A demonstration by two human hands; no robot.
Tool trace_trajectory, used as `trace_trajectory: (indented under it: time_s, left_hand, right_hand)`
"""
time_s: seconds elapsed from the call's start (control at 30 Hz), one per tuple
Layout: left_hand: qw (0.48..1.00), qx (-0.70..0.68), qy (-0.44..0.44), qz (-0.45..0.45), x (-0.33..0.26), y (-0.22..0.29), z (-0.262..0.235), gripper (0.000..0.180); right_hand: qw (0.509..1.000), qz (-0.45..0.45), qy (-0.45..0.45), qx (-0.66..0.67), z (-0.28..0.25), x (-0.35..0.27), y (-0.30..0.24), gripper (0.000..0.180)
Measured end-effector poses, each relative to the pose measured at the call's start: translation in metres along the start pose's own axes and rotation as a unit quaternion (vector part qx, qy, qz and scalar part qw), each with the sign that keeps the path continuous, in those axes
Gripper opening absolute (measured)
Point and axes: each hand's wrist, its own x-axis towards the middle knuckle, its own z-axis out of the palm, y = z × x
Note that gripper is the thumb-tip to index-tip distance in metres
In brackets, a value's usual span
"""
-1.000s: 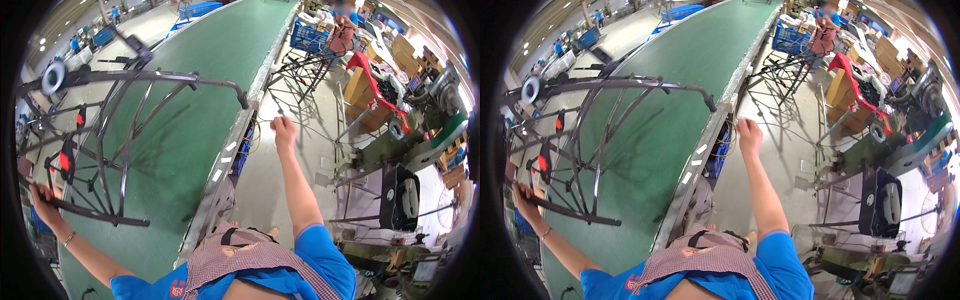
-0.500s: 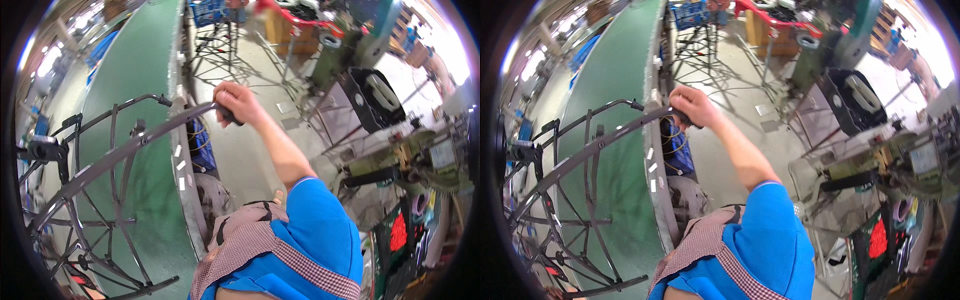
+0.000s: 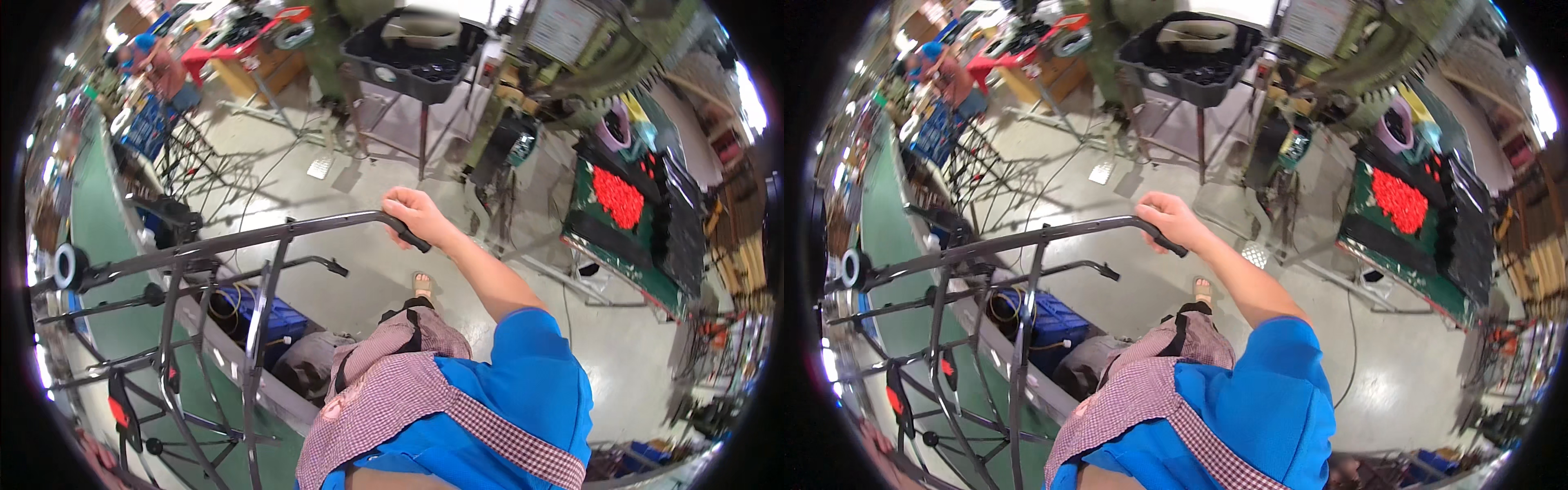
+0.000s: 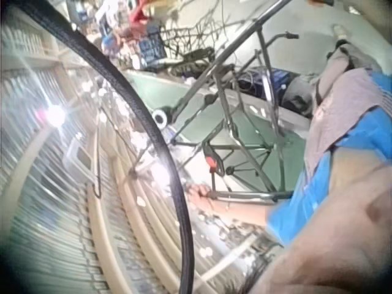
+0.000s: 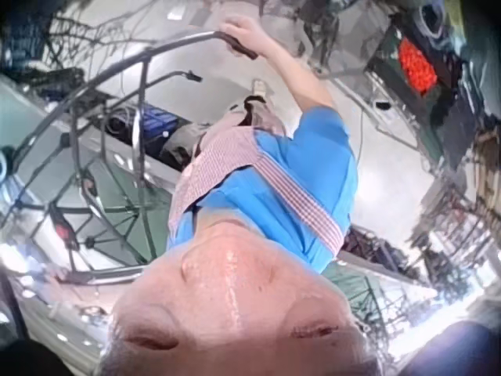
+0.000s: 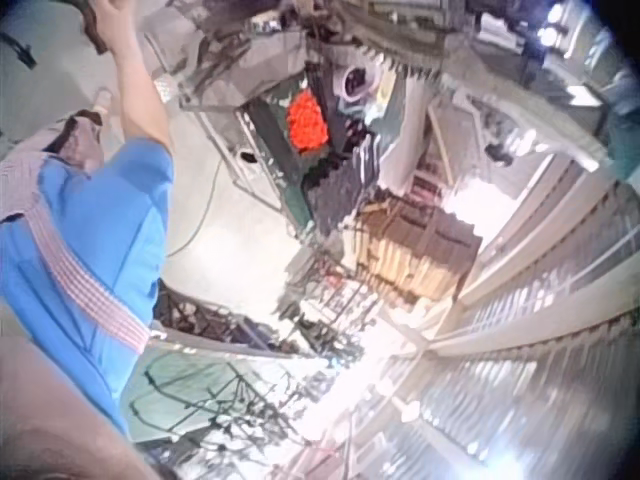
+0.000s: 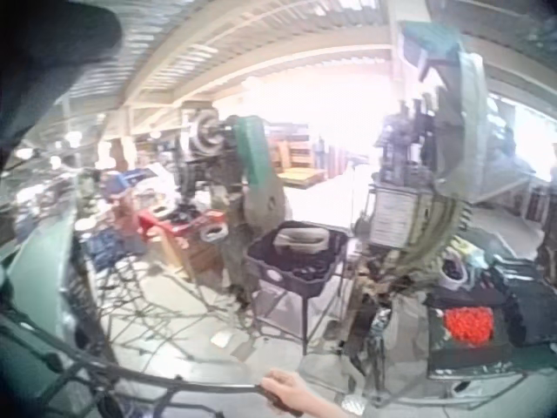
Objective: The person repeatedly picks up black plastic feet from a bin, places them onto metal frame legs, and uses a press machine to attach them. The person then places the assembled frames onto a nearby rack.
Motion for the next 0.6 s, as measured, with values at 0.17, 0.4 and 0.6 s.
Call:
trace_trajectory:
  time_s: [0.17, 0.4, 0.6]
  left_hand:
    - [0.990, -0.002, -0.139, -0.037, 0.087, 0.005, 0.149, 0.032]
    - [0.967, 0.018, -0.221, -0.125, 0.135, 0.003, 0.326, 0.019]
    - [0.936, -0.037, -0.292, -0.191, 0.155, -0.045, 0.436, 0.019]
  right_hand:
    - [0.991, 0.077, 0.109, 0.020, -0.087, -0.052, 0.007, 0.018]
    - [0.980, 0.085, 0.179, 0.027, -0.187, -0.069, -0.005, 0.022]
    - [0.971, 0.059, 0.228, -0.031, -0.257, -0.064, -0.058, 0.022]
